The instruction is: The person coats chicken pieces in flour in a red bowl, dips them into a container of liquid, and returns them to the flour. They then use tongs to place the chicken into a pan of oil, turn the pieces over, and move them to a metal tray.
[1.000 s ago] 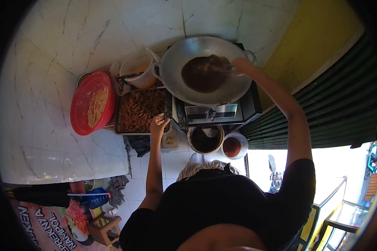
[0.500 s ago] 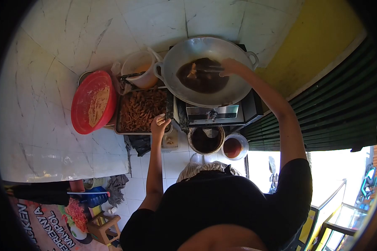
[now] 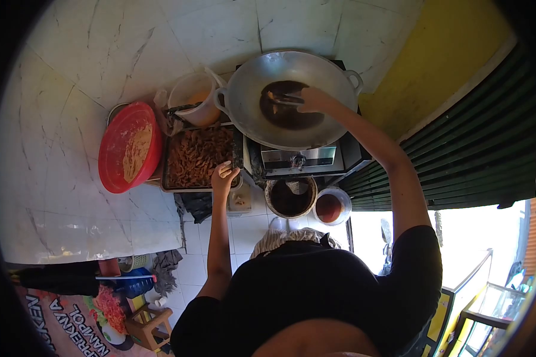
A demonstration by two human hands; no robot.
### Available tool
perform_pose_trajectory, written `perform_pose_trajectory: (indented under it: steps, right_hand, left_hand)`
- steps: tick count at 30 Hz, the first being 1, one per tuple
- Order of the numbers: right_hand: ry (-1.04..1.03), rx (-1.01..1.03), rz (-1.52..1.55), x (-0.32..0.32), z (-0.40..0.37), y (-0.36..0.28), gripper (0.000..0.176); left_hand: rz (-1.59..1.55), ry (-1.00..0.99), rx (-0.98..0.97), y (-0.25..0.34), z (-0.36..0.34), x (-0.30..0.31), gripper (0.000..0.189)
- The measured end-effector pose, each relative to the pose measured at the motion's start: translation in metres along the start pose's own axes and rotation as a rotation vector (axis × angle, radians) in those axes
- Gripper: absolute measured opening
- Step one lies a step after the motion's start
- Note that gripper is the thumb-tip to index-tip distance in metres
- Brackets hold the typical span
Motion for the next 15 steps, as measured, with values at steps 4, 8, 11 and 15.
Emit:
perform_pose_trajectory:
  steps: [4, 8, 11, 15]
  right_hand:
    - [-0.089, -0.045, -0.057, -0.001, -0.013, -0.01, 0.039]
    - [-0.197, 0.013, -0.116, 0.005, -0.034, -0.011, 0.036]
    - [-0.201, 0.012, -0.136, 0.022, -0.05, -0.013, 0.037]
    - [-0.157, 0.058, -0.198, 0.045, -0.052, -0.006, 0.04]
  left_hand:
    - [-0.022, -0.011, -0.019, -0.004, 0.002, 0.0, 0.051]
    - [-0.044, -0.023, -0.03, -0.004, 0.003, 0.001, 0.052]
    - [-0.037, -0.033, -0.006, -0.002, 0.002, 0.001, 0.053]
    - [-0.024, -0.025, 0.025, -0.005, 0.005, 0.002, 0.055]
Point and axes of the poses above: each hand's wrist, its own z-axis towards the middle knuckle, its own x-axis out of the back of the hand, y = z × x, the point moved 1 cm from there along z, towards the middle knuckle, and after that the axes turned 12 degrees about x, right-handed, at the moved point
